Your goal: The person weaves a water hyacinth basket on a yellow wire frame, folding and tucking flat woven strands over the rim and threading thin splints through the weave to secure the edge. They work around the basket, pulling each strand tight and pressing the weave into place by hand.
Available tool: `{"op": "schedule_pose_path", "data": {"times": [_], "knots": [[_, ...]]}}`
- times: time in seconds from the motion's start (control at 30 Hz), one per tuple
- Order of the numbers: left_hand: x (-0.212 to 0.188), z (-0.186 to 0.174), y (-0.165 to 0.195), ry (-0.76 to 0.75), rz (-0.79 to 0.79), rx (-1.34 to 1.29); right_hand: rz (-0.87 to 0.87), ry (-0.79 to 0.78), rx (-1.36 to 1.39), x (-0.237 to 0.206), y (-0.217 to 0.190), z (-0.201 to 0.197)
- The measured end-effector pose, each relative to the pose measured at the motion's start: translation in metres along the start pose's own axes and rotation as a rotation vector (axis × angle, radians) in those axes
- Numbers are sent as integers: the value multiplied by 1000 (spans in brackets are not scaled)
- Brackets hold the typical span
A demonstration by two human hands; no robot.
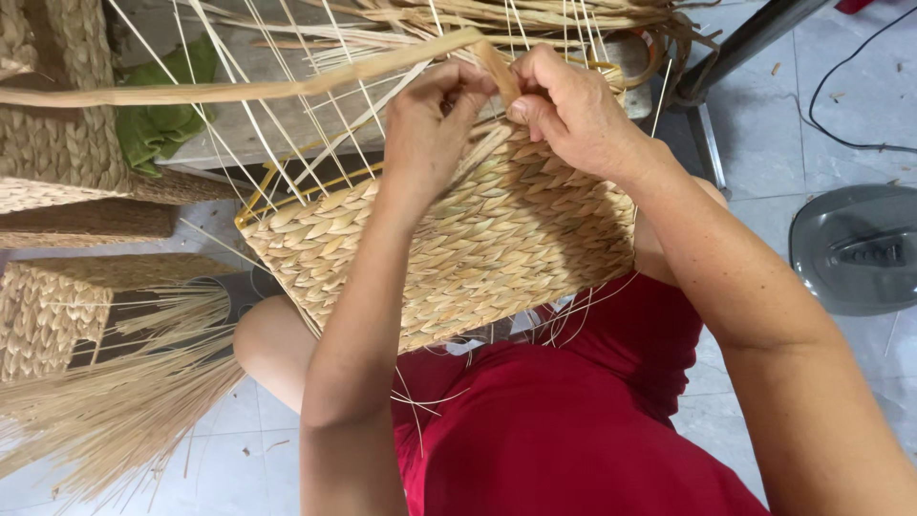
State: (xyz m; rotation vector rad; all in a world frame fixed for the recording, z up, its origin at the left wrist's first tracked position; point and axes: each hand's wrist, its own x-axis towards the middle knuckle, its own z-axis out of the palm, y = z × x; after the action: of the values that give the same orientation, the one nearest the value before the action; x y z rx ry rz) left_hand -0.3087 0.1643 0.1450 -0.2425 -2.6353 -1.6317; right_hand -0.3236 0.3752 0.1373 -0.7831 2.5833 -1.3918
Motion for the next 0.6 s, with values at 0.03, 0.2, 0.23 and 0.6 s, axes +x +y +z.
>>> {"op": "schedule_pose_path", "data": {"times": [0.03, 0.2, 0.23, 0.6], "knots": [[-7, 2, -1, 105, 162, 78, 1, 5, -4, 0, -2, 0], [-42, 2, 1, 102, 66, -644, -197, 96, -151, 2, -11, 5], [-52, 0, 5, 109, 66, -722, -216, 111, -166, 3, -12, 7], [-75, -16, 9, 388, 316, 708, -200, 68, -278, -2, -13, 20]]}}
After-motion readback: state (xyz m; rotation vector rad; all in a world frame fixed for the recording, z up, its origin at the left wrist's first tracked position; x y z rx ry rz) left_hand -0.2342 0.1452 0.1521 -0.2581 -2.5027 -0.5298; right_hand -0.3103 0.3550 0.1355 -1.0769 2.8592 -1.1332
